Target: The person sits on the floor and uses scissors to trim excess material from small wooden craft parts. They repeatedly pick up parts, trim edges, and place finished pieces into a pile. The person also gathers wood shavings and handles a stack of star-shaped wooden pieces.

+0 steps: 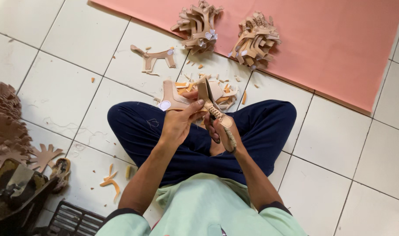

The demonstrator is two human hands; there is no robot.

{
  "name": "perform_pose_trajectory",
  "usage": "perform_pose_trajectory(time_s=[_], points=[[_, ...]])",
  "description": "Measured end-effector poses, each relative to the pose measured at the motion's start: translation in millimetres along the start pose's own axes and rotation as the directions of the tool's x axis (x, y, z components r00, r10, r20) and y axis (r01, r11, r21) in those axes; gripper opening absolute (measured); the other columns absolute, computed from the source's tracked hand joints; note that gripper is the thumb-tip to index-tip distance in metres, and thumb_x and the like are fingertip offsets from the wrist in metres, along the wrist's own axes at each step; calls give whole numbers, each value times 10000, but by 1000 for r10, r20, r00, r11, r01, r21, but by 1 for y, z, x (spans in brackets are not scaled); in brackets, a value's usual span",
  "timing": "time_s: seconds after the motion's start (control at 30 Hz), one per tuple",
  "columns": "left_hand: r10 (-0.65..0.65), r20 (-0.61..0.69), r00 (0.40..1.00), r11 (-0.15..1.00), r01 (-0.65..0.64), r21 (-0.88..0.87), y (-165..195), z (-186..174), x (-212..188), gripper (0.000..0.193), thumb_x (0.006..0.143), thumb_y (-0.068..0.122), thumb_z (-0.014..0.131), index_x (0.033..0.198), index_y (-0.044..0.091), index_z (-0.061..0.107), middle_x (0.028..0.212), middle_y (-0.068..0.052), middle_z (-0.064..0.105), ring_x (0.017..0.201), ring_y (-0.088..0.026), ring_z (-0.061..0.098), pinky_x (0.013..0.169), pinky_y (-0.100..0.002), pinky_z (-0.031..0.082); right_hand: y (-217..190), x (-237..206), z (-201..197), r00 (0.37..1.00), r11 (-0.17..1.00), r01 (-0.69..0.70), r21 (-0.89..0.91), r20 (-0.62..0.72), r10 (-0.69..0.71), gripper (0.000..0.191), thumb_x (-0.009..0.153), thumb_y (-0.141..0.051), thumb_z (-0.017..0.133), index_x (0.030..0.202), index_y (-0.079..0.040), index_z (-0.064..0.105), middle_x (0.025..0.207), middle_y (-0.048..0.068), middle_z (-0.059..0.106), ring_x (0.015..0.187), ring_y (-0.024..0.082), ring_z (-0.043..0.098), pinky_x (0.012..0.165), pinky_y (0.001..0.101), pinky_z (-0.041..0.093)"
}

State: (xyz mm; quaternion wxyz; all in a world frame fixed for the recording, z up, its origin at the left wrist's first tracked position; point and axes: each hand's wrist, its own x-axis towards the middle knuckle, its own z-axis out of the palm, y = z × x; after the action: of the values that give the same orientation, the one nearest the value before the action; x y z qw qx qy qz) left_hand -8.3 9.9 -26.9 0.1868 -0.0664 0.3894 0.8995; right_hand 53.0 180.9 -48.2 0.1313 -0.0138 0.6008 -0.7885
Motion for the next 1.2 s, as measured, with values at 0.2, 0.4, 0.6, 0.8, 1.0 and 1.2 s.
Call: perform_pose_trajectory(time_s=[0.2, 0.4, 0.6, 0.8, 1.0, 1.2], points=[[-44, 12, 999, 997, 45, -60, -4, 3, -4, 297, 966, -3, 672, 1243, -82, 603, 1083, -148, 696, 929, -185, 726, 780, -278, 629, 13, -7, 7, 986, 989, 134, -64, -94, -140, 491, 1057, -487, 511, 965, -14, 607, 589, -36, 480, 427, 22, 404, 385, 189, 298], [-73, -3, 997, 996, 73, 55, 27, -11, 18, 290, 934, 4, 521, 1209, -77, 565, 1051, -192, 688, 924, -215, 746, 815, -303, 662, 30, -13, -3, 999, 994, -4, -106, -41, -1, 540, 1060, -528, 542, 954, -1, 598, 702, -32, 530, 534, 34, 480, 470, 188, 375], [-31, 48, 998, 904, 7, 428, 49, -19, 13, 301, 977, 43, 491, 1225, -94, 592, 1062, -189, 700, 877, -179, 729, 715, -274, 630, 18, -19, -9, 999, 987, 21, -160, 29, -16, 604, 1015, -583, 551, 1085, 5, 669, 712, -36, 533, 556, 29, 485, 487, 181, 384], [-14, 79, 997, 895, -22, 445, 46, -16, 6, 265, 987, 21, 533, 1218, -96, 591, 1075, -183, 704, 912, -192, 746, 753, -279, 643, 15, -19, -9, 1000, 992, -4, -125, 12, 6, 631, 988, -578, 574, 1022, 45, 675, 607, -37, 476, 452, 26, 410, 383, 196, 325], [-6, 132, 991, 639, -97, 763, 57, -23, 19, 285, 1023, 126, 620, 1262, -31, 614, 1087, -164, 749, 894, -177, 776, 767, -279, 664, 30, -20, -13, 993, 999, 19, 44, -115, -14, 561, 1012, -524, 622, 901, 26, 634, 549, -55, 435, 403, 18, 385, 373, 198, 296], [-71, 272, 960, 98, -265, 959, 103, -20, 29, 501, 911, 195, 739, 1334, -2, 555, 906, -170, 777, 714, -250, 774, 599, -327, 611, 23, -18, -20, 998, 938, -9, -346, -67, -15, 505, 1006, -505, 630, 1034, -6, 704, 614, -69, 516, 507, 21, 458, 450, 196, 361]])
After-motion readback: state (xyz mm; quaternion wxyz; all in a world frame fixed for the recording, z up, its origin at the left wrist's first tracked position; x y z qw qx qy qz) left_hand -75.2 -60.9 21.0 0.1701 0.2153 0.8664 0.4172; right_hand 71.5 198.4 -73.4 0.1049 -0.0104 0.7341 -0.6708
